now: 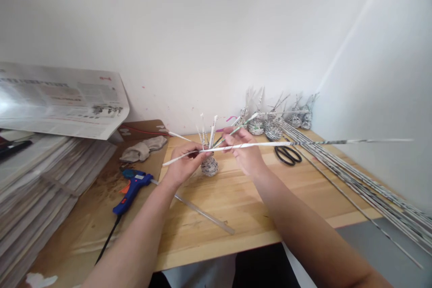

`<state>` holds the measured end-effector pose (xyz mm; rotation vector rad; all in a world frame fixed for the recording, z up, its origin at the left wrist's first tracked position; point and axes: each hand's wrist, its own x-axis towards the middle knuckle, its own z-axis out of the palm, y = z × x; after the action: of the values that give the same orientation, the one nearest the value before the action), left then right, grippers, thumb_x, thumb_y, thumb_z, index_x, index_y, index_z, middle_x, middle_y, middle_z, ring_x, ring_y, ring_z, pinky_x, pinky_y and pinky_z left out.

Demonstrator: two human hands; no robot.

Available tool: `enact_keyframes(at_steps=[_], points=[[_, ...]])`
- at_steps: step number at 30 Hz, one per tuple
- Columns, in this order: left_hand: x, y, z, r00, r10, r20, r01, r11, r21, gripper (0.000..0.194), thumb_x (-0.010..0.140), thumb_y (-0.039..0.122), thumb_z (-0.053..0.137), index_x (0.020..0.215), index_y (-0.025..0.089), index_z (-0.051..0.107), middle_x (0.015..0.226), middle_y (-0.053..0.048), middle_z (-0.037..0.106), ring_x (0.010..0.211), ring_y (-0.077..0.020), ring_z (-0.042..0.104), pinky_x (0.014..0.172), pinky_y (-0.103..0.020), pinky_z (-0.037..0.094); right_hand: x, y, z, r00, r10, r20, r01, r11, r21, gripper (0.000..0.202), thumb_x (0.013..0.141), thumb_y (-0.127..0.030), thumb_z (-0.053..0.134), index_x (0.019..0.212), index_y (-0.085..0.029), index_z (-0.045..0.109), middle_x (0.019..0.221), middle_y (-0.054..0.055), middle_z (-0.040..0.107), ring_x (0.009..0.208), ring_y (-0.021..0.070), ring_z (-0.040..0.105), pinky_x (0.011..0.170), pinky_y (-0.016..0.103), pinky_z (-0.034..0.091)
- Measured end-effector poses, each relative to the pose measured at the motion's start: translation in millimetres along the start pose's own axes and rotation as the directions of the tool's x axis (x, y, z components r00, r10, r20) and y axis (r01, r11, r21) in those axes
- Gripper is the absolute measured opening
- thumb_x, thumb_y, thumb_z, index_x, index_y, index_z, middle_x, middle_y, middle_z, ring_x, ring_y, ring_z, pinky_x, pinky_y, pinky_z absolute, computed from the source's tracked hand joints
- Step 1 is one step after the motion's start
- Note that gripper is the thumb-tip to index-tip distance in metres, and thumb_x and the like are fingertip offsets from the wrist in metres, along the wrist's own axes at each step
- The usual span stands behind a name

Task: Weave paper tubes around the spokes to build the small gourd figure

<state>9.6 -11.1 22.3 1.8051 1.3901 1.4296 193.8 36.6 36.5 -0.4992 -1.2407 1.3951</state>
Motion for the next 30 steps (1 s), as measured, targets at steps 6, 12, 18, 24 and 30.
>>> enact_keyframes(at_steps=[6,12,18,24,30], points=[[-1,0,-1.0,0.998,0.054,0.036,-0.056,0.997,0.052,0.021,0.077,0.036,0.072,0.077,0.015,0.069,0.067,-0.003,0.067,0.059,-0.0117,0.056,0.055,-0.022,0.042,-12,11,5,0.977,-0.103,0.186,0.155,0.945,-0.287,0.024,0.087,-0.032,0.063,0.11,-0.024,0.065,0.109,0.006,0.067,0.076,0.0134,0.065,0.067,0.029,0.057],[-4,-3,-2.5,0.995,0.041,0.089,-0.037,0.998,-0.052,0.02,0.078,0.035,0.072,0.084,0.016,0.07,0.078,-0.005,0.071,0.067,-0.0147,0.061,0.064,-0.024,0.048,-10,9,3,0.967,-0.101,0.236,0.157,0.959,-0.235,0.039,0.082,-0.031,0.069,0.121,-0.029,0.066,0.085,0.0,0.065,0.064,0.0115,0.058,0.062,0.028,0.053],[-4,-5,0.3,0.995,0.025,0.092,-0.02,0.998,-0.056,0.02,0.078,0.036,0.071,0.083,0.016,0.068,0.077,-0.005,0.07,0.067,-0.0148,0.06,0.064,-0.025,0.048,-10,9,8,0.987,-0.067,0.145,0.091,0.982,-0.166,0.041,0.078,-0.032,0.073,0.118,-0.029,0.067,0.082,-0.002,0.06,0.056,0.0088,0.057,0.046,0.023,0.045],[-3,0,3.3,1.0,-0.009,0.028,0.009,1.0,-0.005,0.014,0.077,0.03,0.067,0.079,0.016,0.066,0.07,-0.002,0.066,0.06,-0.0119,0.055,0.058,-0.022,0.043,-12,8,10,0.96,-0.249,-0.124,0.199,0.926,-0.321,0.049,0.072,-0.03,0.078,0.114,-0.025,0.055,0.074,-0.006,0.061,0.05,0.0089,0.057,0.046,0.023,0.048],[-1,-2,3.4,0.999,-0.05,-0.014,0.05,0.998,-0.035,0.013,0.072,0.027,0.069,0.078,0.017,0.063,0.07,-0.001,0.064,0.062,-0.0129,0.056,0.06,-0.023,0.045,-18,7,13,0.958,-0.26,-0.123,0.221,0.939,-0.264,0.037,0.076,-0.032,0.076,0.103,-0.025,0.051,0.077,-0.003,0.064,0.06,0.0113,0.061,0.054,0.025,0.051]])
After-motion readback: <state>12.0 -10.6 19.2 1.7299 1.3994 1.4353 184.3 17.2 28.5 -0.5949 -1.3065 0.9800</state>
